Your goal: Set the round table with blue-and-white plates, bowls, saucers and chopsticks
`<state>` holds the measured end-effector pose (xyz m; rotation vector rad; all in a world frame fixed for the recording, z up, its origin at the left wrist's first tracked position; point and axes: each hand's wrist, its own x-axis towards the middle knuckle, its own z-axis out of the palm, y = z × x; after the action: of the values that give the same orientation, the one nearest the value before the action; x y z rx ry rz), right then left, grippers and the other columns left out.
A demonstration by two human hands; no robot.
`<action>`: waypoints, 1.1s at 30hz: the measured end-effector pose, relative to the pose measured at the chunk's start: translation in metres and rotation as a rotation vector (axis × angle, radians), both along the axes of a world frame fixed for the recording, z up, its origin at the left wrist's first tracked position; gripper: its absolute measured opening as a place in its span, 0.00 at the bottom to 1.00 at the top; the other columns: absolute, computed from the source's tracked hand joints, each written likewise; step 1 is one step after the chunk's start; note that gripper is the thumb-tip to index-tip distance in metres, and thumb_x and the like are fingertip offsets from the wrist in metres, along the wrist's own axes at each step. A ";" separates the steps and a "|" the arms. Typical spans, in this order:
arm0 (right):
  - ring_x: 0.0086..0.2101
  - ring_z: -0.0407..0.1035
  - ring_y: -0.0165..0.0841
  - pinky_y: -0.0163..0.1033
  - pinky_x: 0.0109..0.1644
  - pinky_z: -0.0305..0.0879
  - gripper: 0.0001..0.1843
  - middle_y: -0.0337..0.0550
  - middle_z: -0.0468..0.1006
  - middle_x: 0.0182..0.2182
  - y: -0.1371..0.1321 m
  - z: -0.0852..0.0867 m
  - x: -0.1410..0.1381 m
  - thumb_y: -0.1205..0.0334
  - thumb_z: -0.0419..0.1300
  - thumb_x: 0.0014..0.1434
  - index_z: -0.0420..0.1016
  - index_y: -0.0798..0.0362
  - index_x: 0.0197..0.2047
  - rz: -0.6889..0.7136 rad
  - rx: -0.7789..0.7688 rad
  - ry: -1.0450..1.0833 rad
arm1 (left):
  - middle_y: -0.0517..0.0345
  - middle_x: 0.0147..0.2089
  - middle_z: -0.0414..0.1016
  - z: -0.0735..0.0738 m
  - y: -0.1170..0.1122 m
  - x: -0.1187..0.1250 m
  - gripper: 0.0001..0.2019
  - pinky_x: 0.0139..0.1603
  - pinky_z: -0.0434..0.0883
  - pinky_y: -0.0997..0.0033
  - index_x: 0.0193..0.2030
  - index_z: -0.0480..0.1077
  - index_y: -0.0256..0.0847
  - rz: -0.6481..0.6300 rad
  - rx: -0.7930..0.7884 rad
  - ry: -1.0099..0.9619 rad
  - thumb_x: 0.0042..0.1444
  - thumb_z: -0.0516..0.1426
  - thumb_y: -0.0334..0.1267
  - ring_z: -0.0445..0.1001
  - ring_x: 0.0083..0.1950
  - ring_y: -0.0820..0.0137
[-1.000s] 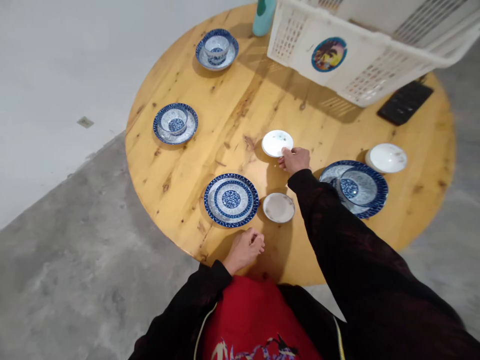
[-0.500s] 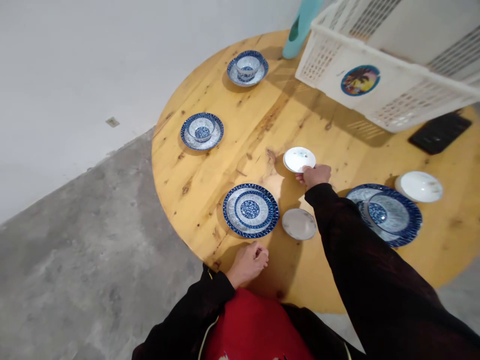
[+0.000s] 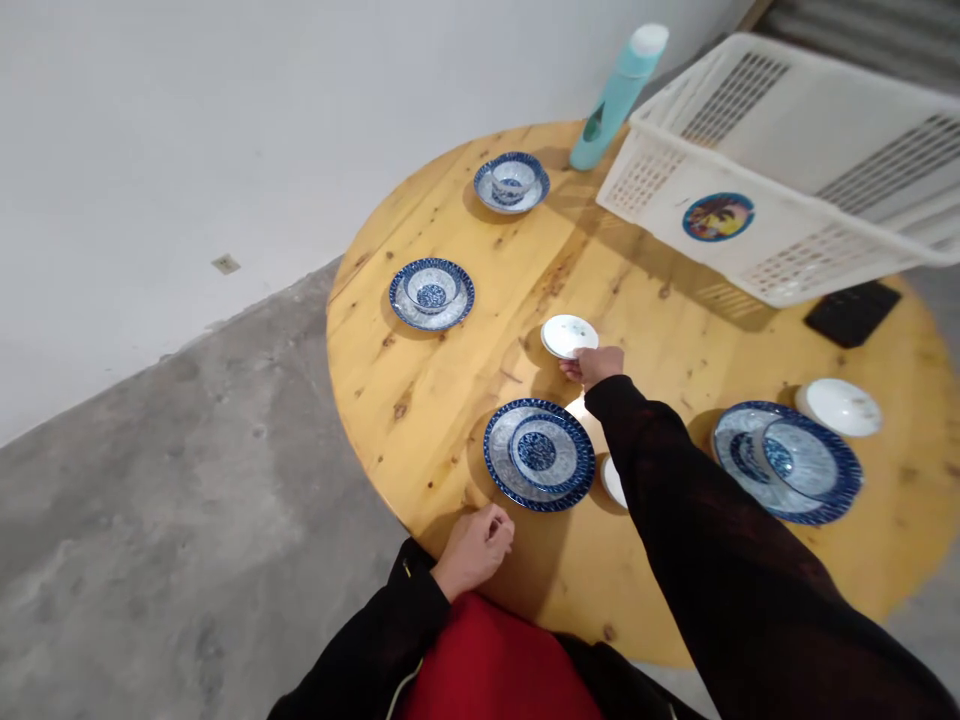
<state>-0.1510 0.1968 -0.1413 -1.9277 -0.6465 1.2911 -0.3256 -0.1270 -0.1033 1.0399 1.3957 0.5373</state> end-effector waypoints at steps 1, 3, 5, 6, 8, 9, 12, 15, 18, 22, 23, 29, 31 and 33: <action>0.20 0.70 0.30 0.28 0.18 0.66 0.10 0.40 0.74 0.19 0.004 0.001 -0.009 0.73 0.60 0.59 0.73 0.60 0.46 -0.008 -0.005 0.007 | 0.57 0.33 0.78 0.000 -0.001 -0.008 0.10 0.37 0.71 0.71 0.36 0.67 0.43 0.016 -0.001 0.012 0.63 0.49 0.43 0.77 0.35 0.68; 0.20 0.71 0.29 0.28 0.19 0.68 0.10 0.40 0.74 0.19 0.012 0.004 -0.025 0.74 0.58 0.60 0.72 0.59 0.46 -0.020 -0.010 0.014 | 0.57 0.33 0.78 -0.001 -0.003 -0.024 0.10 0.37 0.71 0.71 0.36 0.67 0.43 0.051 -0.002 0.032 0.63 0.49 0.43 0.77 0.34 0.68; 0.21 0.71 0.28 0.28 0.21 0.69 0.10 0.40 0.73 0.20 0.019 0.007 -0.039 0.75 0.55 0.62 0.71 0.59 0.46 -0.030 -0.009 0.030 | 0.57 0.32 0.77 -0.002 -0.007 -0.037 0.11 0.37 0.71 0.71 0.36 0.68 0.43 0.090 -0.001 0.040 0.63 0.49 0.43 0.76 0.34 0.68; 0.21 0.71 0.28 0.28 0.22 0.70 0.10 0.39 0.73 0.20 0.023 0.009 -0.045 0.76 0.54 0.62 0.71 0.58 0.46 -0.033 -0.006 0.039 | 0.58 0.31 0.76 -0.003 -0.010 -0.043 0.11 0.37 0.71 0.71 0.36 0.68 0.43 0.112 0.000 0.040 0.63 0.49 0.44 0.76 0.34 0.68; 0.22 0.72 0.29 0.28 0.23 0.72 0.11 0.39 0.73 0.21 0.029 0.013 -0.055 0.76 0.54 0.61 0.71 0.57 0.45 -0.036 0.002 0.061 | 0.58 0.31 0.75 -0.007 -0.015 -0.055 0.11 0.37 0.71 0.71 0.36 0.68 0.43 0.165 -0.004 0.037 0.63 0.50 0.45 0.75 0.34 0.68; 0.23 0.73 0.29 0.28 0.24 0.73 0.11 0.39 0.73 0.22 0.031 0.015 -0.059 0.76 0.55 0.60 0.71 0.56 0.45 -0.037 0.006 0.071 | 0.58 0.31 0.75 -0.009 -0.018 -0.060 0.12 0.38 0.71 0.71 0.35 0.68 0.43 0.191 -0.007 0.034 0.63 0.50 0.46 0.75 0.34 0.68; 0.24 0.75 0.32 0.31 0.24 0.75 0.14 0.40 0.74 0.22 0.035 0.019 -0.067 0.77 0.55 0.58 0.71 0.55 0.45 -0.045 0.011 0.093 | 0.59 0.30 0.74 -0.017 -0.027 -0.075 0.12 0.38 0.71 0.71 0.35 0.68 0.43 0.257 -0.007 0.024 0.63 0.51 0.47 0.75 0.34 0.68; 0.24 0.75 0.32 0.32 0.25 0.76 0.15 0.41 0.74 0.22 0.034 0.021 -0.072 0.78 0.53 0.58 0.71 0.55 0.46 -0.059 0.002 0.093 | 0.59 0.31 0.74 -0.023 -0.036 -0.087 0.12 0.38 0.72 0.70 0.35 0.68 0.43 0.298 -0.003 0.013 0.63 0.52 0.47 0.74 0.33 0.67; 0.24 0.74 0.31 0.31 0.26 0.75 0.13 0.42 0.75 0.22 0.030 0.020 -0.074 0.77 0.53 0.59 0.72 0.56 0.45 -0.060 -0.010 0.080 | 0.58 0.31 0.75 -0.026 -0.044 -0.099 0.11 0.38 0.72 0.70 0.35 0.68 0.43 0.326 -0.002 0.002 0.63 0.52 0.47 0.74 0.34 0.67; 0.23 0.72 0.30 0.29 0.25 0.71 0.10 0.43 0.75 0.22 0.025 0.021 -0.075 0.74 0.51 0.64 0.72 0.58 0.44 -0.046 -0.030 0.061 | 0.58 0.32 0.76 -0.028 -0.054 -0.113 0.11 0.38 0.72 0.71 0.37 0.69 0.43 0.343 -0.016 -0.013 0.63 0.52 0.47 0.75 0.34 0.68; 0.23 0.72 0.30 0.28 0.25 0.70 0.09 0.43 0.75 0.21 0.025 0.022 -0.075 0.73 0.50 0.65 0.71 0.59 0.43 -0.043 -0.035 0.057 | 0.58 0.32 0.76 -0.028 -0.056 -0.116 0.11 0.38 0.73 0.71 0.37 0.68 0.43 0.348 -0.023 -0.015 0.63 0.52 0.47 0.76 0.34 0.68; 0.23 0.70 0.27 0.27 0.30 0.69 0.10 0.44 0.73 0.22 0.019 0.029 -0.077 0.70 0.48 0.70 0.70 0.59 0.40 -0.014 -0.026 0.055 | 0.56 0.36 0.76 -0.021 -0.062 -0.131 0.12 0.40 0.74 0.71 0.40 0.68 0.42 0.425 -0.037 -0.037 0.64 0.50 0.46 0.77 0.36 0.69; 0.23 0.69 0.27 0.28 0.30 0.69 0.11 0.43 0.73 0.22 0.018 0.030 -0.078 0.71 0.47 0.70 0.69 0.58 0.39 -0.003 -0.025 0.047 | 0.55 0.37 0.77 -0.017 -0.062 -0.134 0.12 0.40 0.74 0.71 0.40 0.68 0.41 0.434 -0.036 -0.038 0.64 0.51 0.47 0.78 0.36 0.69; 0.23 0.69 0.27 0.28 0.29 0.68 0.12 0.43 0.72 0.23 0.018 0.030 -0.078 0.72 0.46 0.69 0.69 0.57 0.38 0.011 -0.025 0.035 | 0.55 0.37 0.77 -0.014 -0.061 -0.136 0.12 0.39 0.74 0.70 0.39 0.67 0.41 0.435 -0.037 -0.032 0.64 0.51 0.48 0.78 0.36 0.69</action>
<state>-0.2287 0.2143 -0.1112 -1.9203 -0.6267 1.3424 -0.4613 -0.1884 -0.1169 0.6932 1.6048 0.8364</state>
